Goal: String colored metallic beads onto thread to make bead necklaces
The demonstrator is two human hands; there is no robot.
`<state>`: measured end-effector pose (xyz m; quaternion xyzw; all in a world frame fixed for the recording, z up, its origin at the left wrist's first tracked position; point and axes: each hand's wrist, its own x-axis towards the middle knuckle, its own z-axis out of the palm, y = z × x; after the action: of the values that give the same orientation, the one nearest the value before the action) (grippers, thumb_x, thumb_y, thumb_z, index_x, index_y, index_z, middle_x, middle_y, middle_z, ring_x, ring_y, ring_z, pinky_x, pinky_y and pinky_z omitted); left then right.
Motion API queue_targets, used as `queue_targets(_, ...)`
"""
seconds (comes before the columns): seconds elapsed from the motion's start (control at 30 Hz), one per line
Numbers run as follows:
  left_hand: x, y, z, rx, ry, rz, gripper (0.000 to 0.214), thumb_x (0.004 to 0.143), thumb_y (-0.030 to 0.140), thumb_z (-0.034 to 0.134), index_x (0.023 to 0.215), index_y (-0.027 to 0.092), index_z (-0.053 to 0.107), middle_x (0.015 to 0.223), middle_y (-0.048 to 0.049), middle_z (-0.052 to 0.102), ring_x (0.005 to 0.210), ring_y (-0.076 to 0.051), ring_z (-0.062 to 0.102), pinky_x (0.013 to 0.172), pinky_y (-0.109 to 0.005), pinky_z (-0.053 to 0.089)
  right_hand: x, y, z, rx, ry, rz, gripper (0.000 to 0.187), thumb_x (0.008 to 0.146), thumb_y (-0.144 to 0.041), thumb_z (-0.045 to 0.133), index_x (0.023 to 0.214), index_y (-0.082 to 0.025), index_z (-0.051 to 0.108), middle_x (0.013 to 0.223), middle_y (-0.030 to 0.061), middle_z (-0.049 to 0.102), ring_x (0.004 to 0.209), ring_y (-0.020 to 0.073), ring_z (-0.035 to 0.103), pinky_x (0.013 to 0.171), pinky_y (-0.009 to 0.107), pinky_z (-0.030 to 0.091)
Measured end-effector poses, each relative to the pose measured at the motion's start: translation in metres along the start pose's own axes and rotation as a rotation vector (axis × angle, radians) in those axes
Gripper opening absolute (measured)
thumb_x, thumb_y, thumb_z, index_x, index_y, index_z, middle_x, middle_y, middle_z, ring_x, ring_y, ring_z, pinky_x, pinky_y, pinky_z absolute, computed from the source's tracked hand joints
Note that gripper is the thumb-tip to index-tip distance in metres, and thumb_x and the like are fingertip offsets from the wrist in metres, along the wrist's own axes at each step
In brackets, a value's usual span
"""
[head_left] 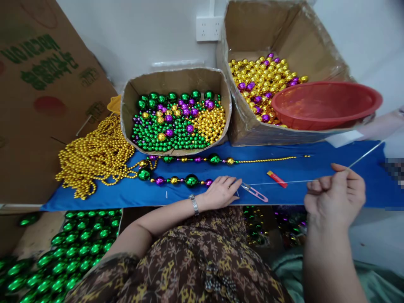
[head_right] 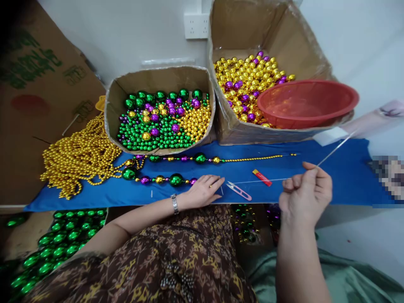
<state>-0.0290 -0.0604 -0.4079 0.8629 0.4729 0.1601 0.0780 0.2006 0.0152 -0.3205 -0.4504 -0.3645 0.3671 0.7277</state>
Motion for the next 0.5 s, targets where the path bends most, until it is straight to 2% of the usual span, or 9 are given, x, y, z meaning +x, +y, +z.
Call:
queue_targets(0.1, -0.011, 0.005, -0.006, -0.033, 0.08, 0.17, 0.042, 0.097, 0.034, 0.043, 0.132, 0.012, 0.048, 0.128, -0.0155, 0.058, 0.119, -0.025, 0.052, 0.101, -0.039, 0.044, 0.001, 0.001, -0.001, 0.01, -0.018, -0.021, 0.016, 0.082, -0.031, 0.068, 0.084, -0.018, 0.06, 0.046, -0.0092, 0.038, 0.04, 0.0055, 0.031, 0.037, 0.017, 0.028)
queue_targets(0.23, -0.029, 0.002, -0.009, -0.026, 0.17, 0.326, 0.026, 0.094, 0.021, 0.048, 0.117, 0.016, 0.059, 0.115, -0.0105, 0.067, 0.112, -0.022, 0.058, 0.1, -0.039, 0.047, 0.001, -0.001, 0.002, -0.008, -0.029, -0.031, 0.022, 0.081, -0.035, 0.069, 0.086, -0.017, 0.058, 0.047, -0.01, 0.039, 0.041, 0.0047, 0.031, 0.037, 0.016, 0.029)
queue_targets(0.37, -0.044, -0.006, -0.015, -0.009, 0.261, 0.318, 0.021, 0.09, 0.016, 0.055, 0.109, 0.015, 0.062, 0.104, -0.009, 0.07, 0.105, -0.022, 0.062, 0.094, -0.039, 0.051, 0.001, -0.007, 0.007, -0.015, -0.042, -0.062, 0.03, 0.079, -0.041, 0.072, 0.087, -0.016, 0.057, 0.049, -0.0103, 0.04, 0.043, 0.0043, 0.032, 0.038, 0.016, 0.03)
queue_targets(0.5, -0.046, -0.022, -0.044, -0.035, 0.329, 0.23, 0.02, 0.089, 0.019, 0.058, 0.108, 0.016, 0.062, 0.102, -0.0088, 0.071, 0.098, -0.02, 0.064, 0.09, -0.037, 0.053, -0.003, -0.007, 0.015, -0.024, -0.085, -0.026, 0.034, 0.077, -0.043, 0.074, 0.088, -0.015, 0.059, 0.05, -0.0096, 0.042, 0.044, 0.004, 0.034, 0.04, 0.016, 0.032)
